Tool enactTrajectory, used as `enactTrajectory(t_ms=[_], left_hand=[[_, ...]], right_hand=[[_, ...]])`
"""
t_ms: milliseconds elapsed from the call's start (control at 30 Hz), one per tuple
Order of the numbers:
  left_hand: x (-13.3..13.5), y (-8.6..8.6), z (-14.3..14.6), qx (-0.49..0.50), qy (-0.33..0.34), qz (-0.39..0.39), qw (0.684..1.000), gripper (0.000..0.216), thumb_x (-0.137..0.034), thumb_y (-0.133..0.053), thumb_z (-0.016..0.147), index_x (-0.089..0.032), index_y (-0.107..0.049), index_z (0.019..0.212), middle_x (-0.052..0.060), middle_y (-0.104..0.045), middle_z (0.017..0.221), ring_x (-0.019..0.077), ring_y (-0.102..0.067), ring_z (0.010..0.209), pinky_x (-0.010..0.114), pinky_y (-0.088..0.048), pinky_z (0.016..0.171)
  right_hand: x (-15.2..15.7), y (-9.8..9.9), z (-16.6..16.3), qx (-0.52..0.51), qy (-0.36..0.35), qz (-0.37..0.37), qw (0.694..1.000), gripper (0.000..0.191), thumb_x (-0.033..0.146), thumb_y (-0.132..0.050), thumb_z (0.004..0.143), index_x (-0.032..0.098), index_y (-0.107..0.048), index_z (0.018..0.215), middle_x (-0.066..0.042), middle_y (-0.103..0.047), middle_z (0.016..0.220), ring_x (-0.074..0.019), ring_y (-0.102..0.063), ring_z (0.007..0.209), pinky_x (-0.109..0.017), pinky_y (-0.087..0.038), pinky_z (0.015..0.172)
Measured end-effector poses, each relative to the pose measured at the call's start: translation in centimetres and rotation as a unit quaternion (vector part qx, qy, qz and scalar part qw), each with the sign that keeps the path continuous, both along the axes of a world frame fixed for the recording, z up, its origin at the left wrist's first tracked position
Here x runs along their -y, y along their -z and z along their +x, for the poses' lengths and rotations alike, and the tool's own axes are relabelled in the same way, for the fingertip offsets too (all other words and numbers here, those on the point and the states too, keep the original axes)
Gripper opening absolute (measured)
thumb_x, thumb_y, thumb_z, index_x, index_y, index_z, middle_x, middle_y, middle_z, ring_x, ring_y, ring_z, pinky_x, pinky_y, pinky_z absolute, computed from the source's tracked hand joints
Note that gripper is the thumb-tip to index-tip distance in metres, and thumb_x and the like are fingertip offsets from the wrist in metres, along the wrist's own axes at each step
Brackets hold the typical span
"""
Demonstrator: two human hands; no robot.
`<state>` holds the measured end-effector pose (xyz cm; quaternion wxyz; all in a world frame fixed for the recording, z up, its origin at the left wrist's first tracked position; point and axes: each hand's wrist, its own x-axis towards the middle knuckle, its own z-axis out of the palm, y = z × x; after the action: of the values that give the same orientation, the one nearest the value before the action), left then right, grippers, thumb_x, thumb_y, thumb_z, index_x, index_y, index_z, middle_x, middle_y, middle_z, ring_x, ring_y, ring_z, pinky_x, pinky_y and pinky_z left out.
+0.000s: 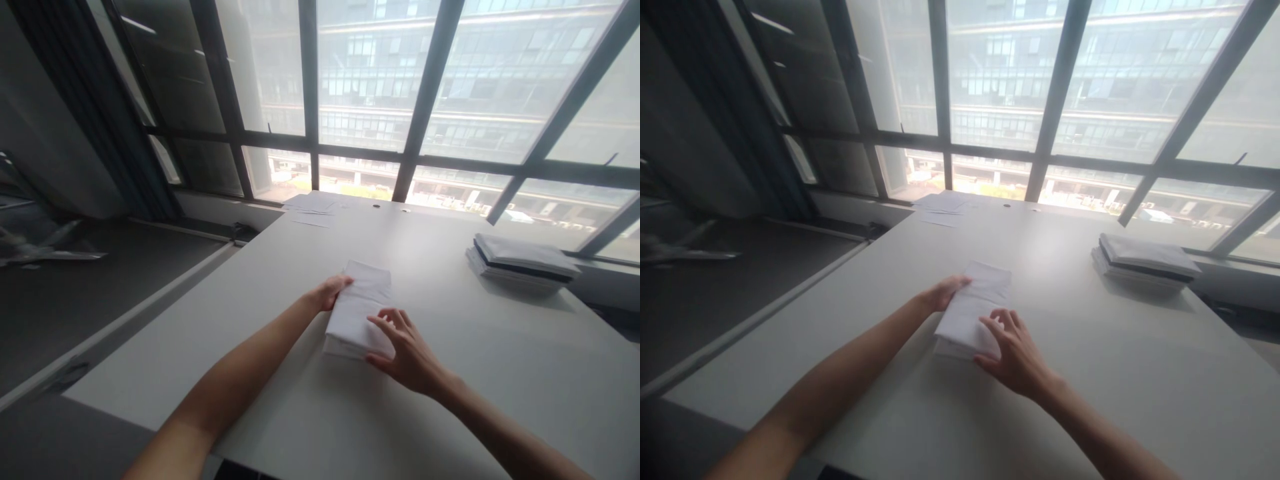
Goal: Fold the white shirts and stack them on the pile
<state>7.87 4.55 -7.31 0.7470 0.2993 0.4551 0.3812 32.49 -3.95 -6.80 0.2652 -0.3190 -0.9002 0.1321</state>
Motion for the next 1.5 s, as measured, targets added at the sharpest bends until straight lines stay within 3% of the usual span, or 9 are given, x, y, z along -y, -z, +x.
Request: enactTrajectory(t_ms=[333,533,600,700,800,933,1167,1367,1500], left_hand=[[1.0,-0.7,-0.5,-0.028,0.010,0.115,0.993,0.044,-0.011,-0.069,0.068,-0.011,-0.067,0.112,0.011,-0.076,0.099,0.0257,-0.073,0.090,0.035,-0.059,0.082],[0.3,-1.9,-1.6,-0.235,-0.055,0.151,0.959,0.067,-0.009,-0.064,0.069,-0.013,-0.055,0.136,0.016,-0.070,0.122,0.0278,-0.068,0.110,0.037,-0.057,0.090],[0.0,-2.1,-1.6,-0.345,-0.092,0.170,0.919,0.076,-0.012,-0.063,0.075,-0.012,-0.044,0.148,0.020,-0.064,0.132,0.0295,-0.065,0.118,0.041,-0.055,0.096],[-0.1,-2.2,-0.5,-0.516,-0.126,0.288,0.797,0.072,-0.015,-0.058,0.082,-0.010,-0.043,0.152,0.022,-0.054,0.147,0.0306,-0.054,0.135,0.046,-0.043,0.115],[0.7,-1.9,1.8,-0.589,-0.020,0.440,0.678,0.055,-0.021,-0.048,0.095,-0.015,-0.051,0.150,0.016,-0.048,0.158,0.0267,-0.039,0.149,0.043,-0.027,0.126],[2.2,-0.6,4.4,-0.642,0.133,0.448,0.608,0.060,-0.041,-0.033,0.106,-0.017,-0.037,0.161,0.013,-0.031,0.170,0.0294,-0.020,0.159,0.055,-0.015,0.128],[2.8,1.9,4.8,-0.686,0.123,0.411,0.587,0.065,-0.044,-0.026,0.108,-0.012,-0.027,0.165,0.014,-0.024,0.172,0.0297,-0.013,0.161,0.054,-0.011,0.129],[2.5,2.4,5.1,-0.687,0.118,0.400,0.595,0.068,-0.044,-0.029,0.107,-0.008,-0.027,0.164,0.017,-0.024,0.171,0.0290,-0.014,0.161,0.052,-0.006,0.130],[2.5,2.4,5.1,-0.686,0.118,0.393,0.601,0.067,-0.043,-0.027,0.107,-0.010,-0.027,0.165,0.016,-0.024,0.171,0.0289,-0.014,0.161,0.053,-0.006,0.130]], right_hand=[[0.9,-0.7,1.9,0.113,-0.066,0.069,0.989,0.044,0.013,-0.062,0.092,0.025,-0.062,0.135,-0.012,-0.066,0.122,-0.0298,-0.061,0.112,-0.044,-0.059,0.090],[1.7,1.7,1.8,0.118,-0.054,0.113,0.985,0.058,0.006,-0.059,0.090,0.021,-0.055,0.146,-0.016,-0.065,0.130,-0.0313,-0.060,0.119,-0.049,-0.053,0.100],[1.8,1.8,1.9,0.110,-0.062,0.098,0.987,0.053,0.011,-0.060,0.093,0.022,-0.056,0.145,-0.016,-0.065,0.130,-0.0311,-0.060,0.119,-0.049,-0.053,0.100],[0.8,1.3,2.0,0.071,-0.060,0.051,0.994,0.038,0.024,-0.058,0.099,0.025,-0.063,0.137,-0.013,-0.067,0.129,-0.0295,-0.061,0.117,-0.050,-0.051,0.101],[-2.5,0.8,1.5,-0.019,0.035,0.021,0.999,0.037,0.029,-0.045,0.105,0.022,-0.065,0.135,-0.014,-0.068,0.129,-0.0286,-0.061,0.119,-0.050,-0.049,0.104],[-9.1,1.2,-1.1,-0.081,0.161,-0.011,0.984,0.051,0.026,-0.036,0.102,0.009,-0.059,0.144,-0.021,-0.060,0.144,-0.0296,-0.053,0.136,-0.049,-0.041,0.117],[-14.9,3.8,-5.1,0.075,0.152,-0.128,0.977,0.061,0.036,-0.023,0.109,0.009,-0.033,0.162,-0.019,-0.023,0.171,-0.0298,-0.019,0.160,-0.059,-0.016,0.126],[-15.4,3.6,-4.7,0.157,0.125,-0.111,0.973,0.062,0.041,-0.019,0.111,0.008,-0.033,0.162,-0.021,-0.023,0.170,-0.0298,-0.018,0.160,-0.064,-0.004,0.125],[-13.6,3.0,-5.3,0.125,0.167,-0.124,0.970,0.062,0.040,-0.023,0.110,0.004,-0.037,0.159,-0.024,-0.029,0.168,-0.0335,-0.023,0.158,-0.063,-0.013,0.125]])
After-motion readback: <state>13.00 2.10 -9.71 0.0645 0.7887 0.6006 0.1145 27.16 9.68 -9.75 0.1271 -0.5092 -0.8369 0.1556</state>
